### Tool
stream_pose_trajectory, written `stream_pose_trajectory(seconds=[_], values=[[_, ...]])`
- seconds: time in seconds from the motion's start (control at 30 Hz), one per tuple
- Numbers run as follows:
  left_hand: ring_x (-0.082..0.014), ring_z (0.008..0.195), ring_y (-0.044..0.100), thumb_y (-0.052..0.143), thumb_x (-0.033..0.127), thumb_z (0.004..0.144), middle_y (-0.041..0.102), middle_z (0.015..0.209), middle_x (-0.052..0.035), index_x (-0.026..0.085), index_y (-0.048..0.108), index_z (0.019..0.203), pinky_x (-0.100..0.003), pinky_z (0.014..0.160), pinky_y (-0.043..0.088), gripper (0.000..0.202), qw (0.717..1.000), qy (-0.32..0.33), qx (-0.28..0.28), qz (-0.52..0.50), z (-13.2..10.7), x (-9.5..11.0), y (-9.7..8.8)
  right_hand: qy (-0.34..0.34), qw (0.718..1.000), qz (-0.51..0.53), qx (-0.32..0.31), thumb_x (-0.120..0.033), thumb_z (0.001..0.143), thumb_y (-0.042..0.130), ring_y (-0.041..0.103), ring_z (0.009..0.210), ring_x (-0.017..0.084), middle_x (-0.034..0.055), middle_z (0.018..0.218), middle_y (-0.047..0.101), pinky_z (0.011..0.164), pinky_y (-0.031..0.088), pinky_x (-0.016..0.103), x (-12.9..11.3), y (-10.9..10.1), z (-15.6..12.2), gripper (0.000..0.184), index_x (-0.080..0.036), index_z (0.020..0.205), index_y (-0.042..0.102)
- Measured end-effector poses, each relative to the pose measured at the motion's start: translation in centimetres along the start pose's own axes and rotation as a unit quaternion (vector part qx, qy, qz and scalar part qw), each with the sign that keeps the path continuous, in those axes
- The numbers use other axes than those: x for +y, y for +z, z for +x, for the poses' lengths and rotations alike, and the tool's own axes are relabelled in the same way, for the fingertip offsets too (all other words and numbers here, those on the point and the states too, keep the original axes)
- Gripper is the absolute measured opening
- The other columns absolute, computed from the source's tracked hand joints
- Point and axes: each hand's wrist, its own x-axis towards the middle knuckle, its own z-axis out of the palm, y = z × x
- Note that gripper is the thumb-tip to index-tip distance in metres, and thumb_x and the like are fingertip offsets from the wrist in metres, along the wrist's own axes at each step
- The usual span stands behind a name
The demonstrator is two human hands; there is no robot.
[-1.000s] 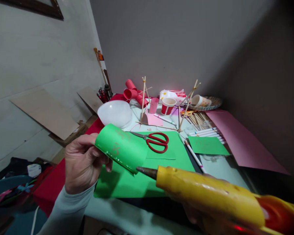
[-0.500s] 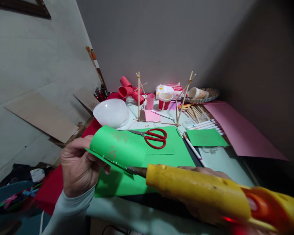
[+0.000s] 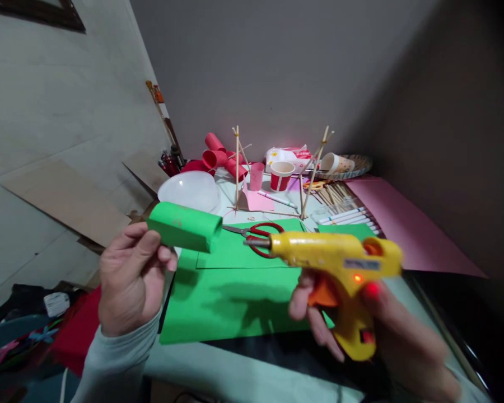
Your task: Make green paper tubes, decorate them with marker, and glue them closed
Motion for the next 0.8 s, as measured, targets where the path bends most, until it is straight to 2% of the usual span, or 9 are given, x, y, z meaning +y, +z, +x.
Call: stream_pose_trajectory(seconds=[0.07, 0.13, 0.27, 0.4, 0.53, 0.63, 0.7, 0.73, 0.8], values=[[-0.0076, 0.043, 0.055, 0.105, 0.026, 0.032, 0.063, 0.054, 0.0057, 0.017, 0.072, 0.069, -0.017, 0.035, 0.048, 0.050, 1.000, 0.002, 0.022, 0.000, 0.6, 0.0, -0.2, -0.010, 0.996, 0.089, -0.023, -0.067, 0.090, 0.064, 0.057, 0.047, 0.012, 0.0108, 0.092, 0.079, 0.040, 0.042, 0.022, 0.2, 0.3, 2.2, 0.048, -0.023, 0.101, 0.076], [-0.0073, 0.046, 0.055, 0.103, 0.023, 0.037, 0.063, 0.056, 0.0063, 0.016, 0.071, 0.070, -0.017, 0.038, 0.049, 0.046, 0.999, 0.007, 0.042, -0.002, 1.1, 0.0, -0.4, 0.003, 0.991, 0.129, -0.028, -0.059, 0.093, 0.064, 0.054, 0.044, 0.008, 0.0106, 0.092, 0.079, 0.041, 0.039, 0.020, 0.9, 0.5, 3.7, 0.041, -0.020, 0.099, 0.077], [-0.0073, 0.047, 0.056, 0.092, 0.016, 0.050, 0.063, 0.057, 0.0072, 0.016, 0.069, 0.072, -0.018, 0.041, 0.049, 0.031, 0.997, 0.024, 0.067, -0.011, 1.3, 0.2, -0.8, 0.052, 0.992, 0.093, -0.066, -0.061, 0.094, 0.062, 0.055, 0.044, 0.009, 0.0104, 0.078, 0.077, 0.042, 0.038, 0.020, 2.7, 1.5, 5.1, 0.052, -0.012, 0.101, 0.078], [-0.0071, 0.049, 0.057, 0.085, 0.013, 0.061, 0.063, 0.059, 0.0066, 0.016, 0.069, 0.075, -0.018, 0.044, 0.050, 0.021, 0.998, 0.028, 0.057, -0.020, 1.0, 0.3, -0.7, 0.119, 0.988, 0.085, -0.051, -0.054, 0.099, 0.058, 0.063, 0.052, 0.010, 0.0132, 0.092, 0.081, 0.049, 0.046, 0.020, 4.1, 3.9, 7.2, 0.047, -0.012, 0.113, 0.073], [-0.0073, 0.049, 0.057, 0.088, 0.017, 0.062, 0.062, 0.057, 0.0061, 0.017, 0.071, 0.076, -0.018, 0.043, 0.048, 0.022, 0.999, 0.011, 0.028, -0.020, 0.7, 0.1, -0.6, 0.163, 0.981, 0.072, -0.074, -0.047, 0.109, 0.037, 0.073, 0.060, 0.014, 0.0138, 0.086, 0.079, 0.053, 0.052, 0.021, 5.1, 5.8, 10.2, 0.048, -0.010, 0.118, 0.067], [-0.0076, 0.048, 0.056, 0.092, 0.022, 0.058, 0.062, 0.057, 0.0058, 0.019, 0.073, 0.075, -0.018, 0.042, 0.047, 0.026, 1.000, -0.009, 0.004, -0.015, 0.6, -0.1, -0.6, 0.177, 0.980, 0.051, -0.077, -0.052, 0.109, 0.037, 0.075, 0.063, 0.017, 0.0105, 0.080, 0.077, 0.061, 0.060, 0.027, 5.0, 5.5, 11.0, 0.050, -0.011, 0.118, 0.065], [-0.0078, 0.049, 0.056, 0.094, 0.024, 0.057, 0.062, 0.059, 0.0056, 0.020, 0.074, 0.075, -0.018, 0.042, 0.047, 0.027, 1.000, -0.019, -0.008, -0.009, 0.5, -0.2, -0.7, 0.170, 0.982, 0.015, -0.082, -0.060, 0.104, 0.046, 0.075, 0.065, 0.019, 0.0082, 0.075, 0.075, 0.066, 0.062, 0.032, 3.9, 4.3, 10.3, 0.052, -0.013, 0.107, 0.068], [-0.0078, 0.050, 0.057, 0.094, 0.025, 0.057, 0.063, 0.059, 0.0055, 0.020, 0.074, 0.074, -0.018, 0.042, 0.048, 0.027, 1.000, -0.024, -0.013, -0.007, 0.4, -0.2, -0.7, 0.154, 0.984, -0.022, -0.082, -0.064, 0.100, 0.050, 0.073, 0.063, 0.019, 0.0066, 0.071, 0.073, 0.064, 0.061, 0.032, 3.0, 3.6, 9.6, 0.053, -0.015, 0.097, 0.069], [-0.0079, 0.050, 0.057, 0.096, 0.025, 0.057, 0.063, 0.061, 0.0053, 0.020, 0.075, 0.075, -0.018, 0.042, 0.048, 0.028, 0.999, -0.035, -0.026, -0.003, 0.2, -0.2, -0.6, 0.126, 0.972, -0.174, -0.100, -0.065, 0.098, 0.054, 0.069, 0.062, 0.019, 0.0081, 0.071, 0.073, 0.060, 0.057, 0.032, 1.0, 2.3, 8.0, 0.055, -0.016, 0.079, 0.070]])
